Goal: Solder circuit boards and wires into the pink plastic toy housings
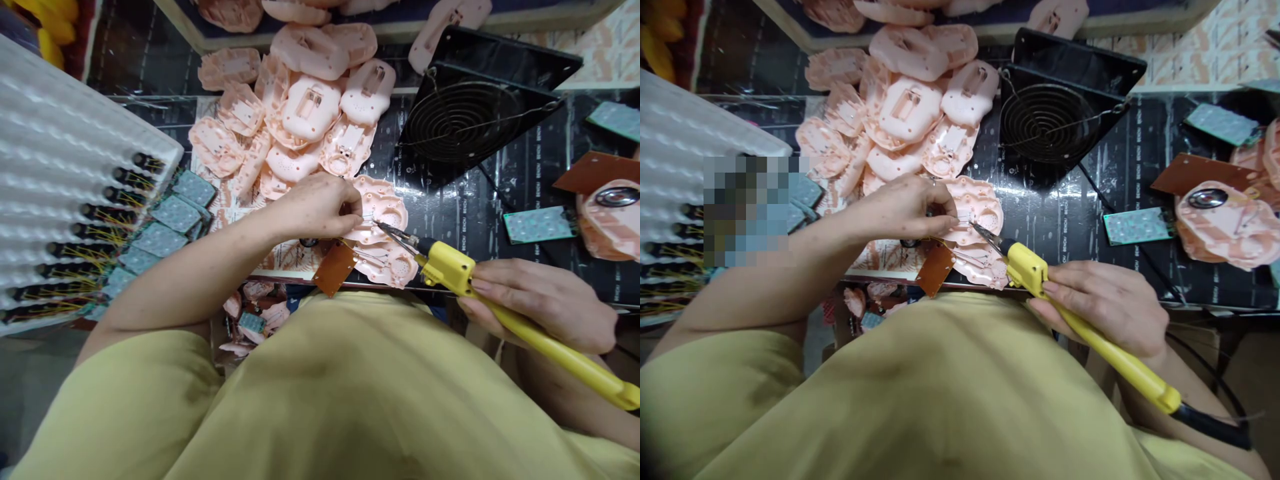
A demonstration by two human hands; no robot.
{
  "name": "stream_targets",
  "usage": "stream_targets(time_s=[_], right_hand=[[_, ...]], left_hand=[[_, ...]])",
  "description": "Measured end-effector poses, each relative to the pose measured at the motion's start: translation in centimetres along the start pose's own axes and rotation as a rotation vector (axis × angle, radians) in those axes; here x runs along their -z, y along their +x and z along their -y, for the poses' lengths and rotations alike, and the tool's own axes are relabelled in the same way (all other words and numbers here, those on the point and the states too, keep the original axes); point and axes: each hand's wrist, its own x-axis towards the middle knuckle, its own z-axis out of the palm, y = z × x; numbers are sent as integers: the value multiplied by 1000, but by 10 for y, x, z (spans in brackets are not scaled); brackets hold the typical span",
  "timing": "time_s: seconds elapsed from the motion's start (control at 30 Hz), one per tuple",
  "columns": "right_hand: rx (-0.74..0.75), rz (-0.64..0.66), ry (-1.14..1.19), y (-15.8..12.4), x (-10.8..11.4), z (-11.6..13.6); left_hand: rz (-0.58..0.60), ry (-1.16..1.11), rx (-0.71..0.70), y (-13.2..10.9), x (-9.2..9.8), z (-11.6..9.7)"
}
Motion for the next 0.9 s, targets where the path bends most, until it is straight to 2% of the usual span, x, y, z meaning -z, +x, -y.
stream_targets(time_s=[0.2,0.4,0.6,0.8,0.9], right_hand=[[-13,69,25,7,0,1],[126,37,31,11,3,0],[38,80,-4,7,3,0],[125,76,-11,9,3,0],[17,82,-29,3,12,-4]], left_hand=[[-11,33,-24,1,-3,-1],[10,47,-8,1,-3,0],[27,48,-2,1,-2,-1],[43,67,-18,0,-1,-1],[25,70,-44,0,-2,0]])
